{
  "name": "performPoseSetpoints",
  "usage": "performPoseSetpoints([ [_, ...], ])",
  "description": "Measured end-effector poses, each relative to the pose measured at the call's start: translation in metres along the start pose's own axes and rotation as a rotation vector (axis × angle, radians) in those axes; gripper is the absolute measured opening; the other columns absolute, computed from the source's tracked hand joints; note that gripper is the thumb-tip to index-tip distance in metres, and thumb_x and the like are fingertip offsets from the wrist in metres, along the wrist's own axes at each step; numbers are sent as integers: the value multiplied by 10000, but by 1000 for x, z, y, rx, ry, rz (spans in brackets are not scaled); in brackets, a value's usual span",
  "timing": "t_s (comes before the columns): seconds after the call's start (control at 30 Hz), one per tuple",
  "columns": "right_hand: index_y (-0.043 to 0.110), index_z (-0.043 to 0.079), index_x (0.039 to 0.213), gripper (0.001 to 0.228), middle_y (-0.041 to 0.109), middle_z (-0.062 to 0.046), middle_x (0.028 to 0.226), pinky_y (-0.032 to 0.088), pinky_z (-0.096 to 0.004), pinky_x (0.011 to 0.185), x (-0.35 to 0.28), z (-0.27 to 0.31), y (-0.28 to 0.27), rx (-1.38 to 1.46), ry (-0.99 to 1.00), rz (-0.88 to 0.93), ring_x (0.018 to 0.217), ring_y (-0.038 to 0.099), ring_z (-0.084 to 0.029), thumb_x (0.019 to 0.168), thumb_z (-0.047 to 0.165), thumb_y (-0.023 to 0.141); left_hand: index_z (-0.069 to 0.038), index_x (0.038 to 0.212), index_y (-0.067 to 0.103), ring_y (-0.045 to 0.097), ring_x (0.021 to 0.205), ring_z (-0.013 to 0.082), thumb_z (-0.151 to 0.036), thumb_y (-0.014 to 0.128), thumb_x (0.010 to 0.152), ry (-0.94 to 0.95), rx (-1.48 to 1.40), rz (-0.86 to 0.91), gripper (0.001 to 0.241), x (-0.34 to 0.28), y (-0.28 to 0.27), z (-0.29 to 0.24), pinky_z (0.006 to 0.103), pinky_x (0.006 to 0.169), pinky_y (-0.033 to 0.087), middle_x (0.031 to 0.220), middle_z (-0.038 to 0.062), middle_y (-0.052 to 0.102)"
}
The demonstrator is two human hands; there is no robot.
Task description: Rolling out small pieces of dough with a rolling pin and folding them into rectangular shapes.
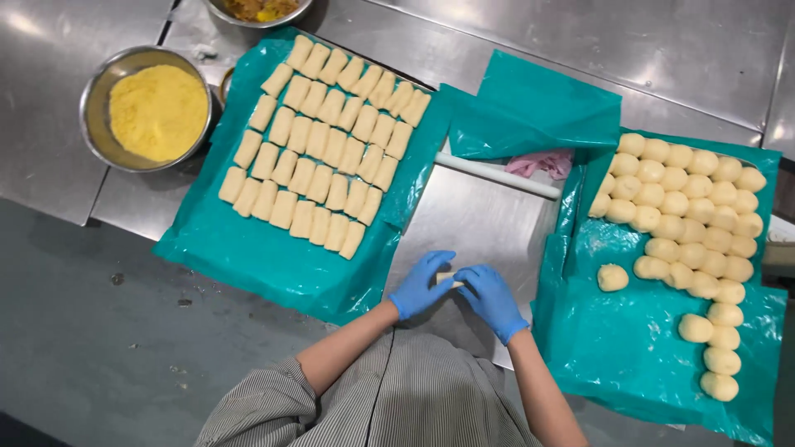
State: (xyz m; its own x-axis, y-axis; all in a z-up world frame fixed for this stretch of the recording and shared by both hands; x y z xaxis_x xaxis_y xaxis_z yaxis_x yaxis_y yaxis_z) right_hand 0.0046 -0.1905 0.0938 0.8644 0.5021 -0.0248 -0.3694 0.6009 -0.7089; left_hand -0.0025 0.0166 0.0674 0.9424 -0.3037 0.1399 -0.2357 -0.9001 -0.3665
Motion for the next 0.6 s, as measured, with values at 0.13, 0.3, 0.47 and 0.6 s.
performPoseSetpoints([
  [0.13, 692, 124, 1070, 218, 689, -87, 1141, 507, -432, 908, 8, 33, 7, -134, -282, -75, 1045, 645, -325, 861, 151, 749, -25, 1400, 583, 619, 1236, 153, -258, 593, 1044, -453, -530, 225, 426, -20, -16, 51, 295, 1070, 458, 1336, 47, 657],
  [0.3, 646, 89, 1279, 503, 628, -132, 1321, 481, -430, 1023, 7, 82, 2, -28, -260, -251, 1189, 607, -337, 803, 145, 798, 5, 1300, 631, 634, 1139, 150, -169, 693, 932, -606, -722, 15, 412, -64, -74, 51, 300, 1010, 496, 1235, 79, 683],
  [0.47, 618, 82, 1328, 566, 603, -138, 1383, 470, -428, 1040, -15, 68, 20, -1, -136, -246, 1237, 590, -336, 798, 148, 805, -12, 1228, 618, 659, 1059, 171, -98, 707, 881, -748, -443, -384, 369, -136, -118, 141, 304, 917, 532, 1151, 99, 704],
  [0.6, 590, 86, 1382, 634, 579, -145, 1425, 458, -436, 1056, -31, 58, 34, 2, -88, -147, 1249, 579, -348, 784, 141, 790, -11, 1241, 618, 692, 966, 198, -90, 733, 840, -885, -289, -497, 425, -152, -124, 157, 313, 844, 557, 1096, 112, 737],
])
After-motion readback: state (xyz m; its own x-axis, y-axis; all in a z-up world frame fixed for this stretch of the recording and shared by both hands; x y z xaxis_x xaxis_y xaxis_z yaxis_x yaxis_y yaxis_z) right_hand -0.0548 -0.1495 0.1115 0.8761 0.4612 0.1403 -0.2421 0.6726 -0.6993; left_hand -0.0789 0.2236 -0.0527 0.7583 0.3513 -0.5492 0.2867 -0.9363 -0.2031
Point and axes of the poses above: each hand's wrist, its own x-axis towards the middle knuckle, its own y-axis out of the palm, z = x × y, the point moved 1 cm from there along x, towards the middle knuckle
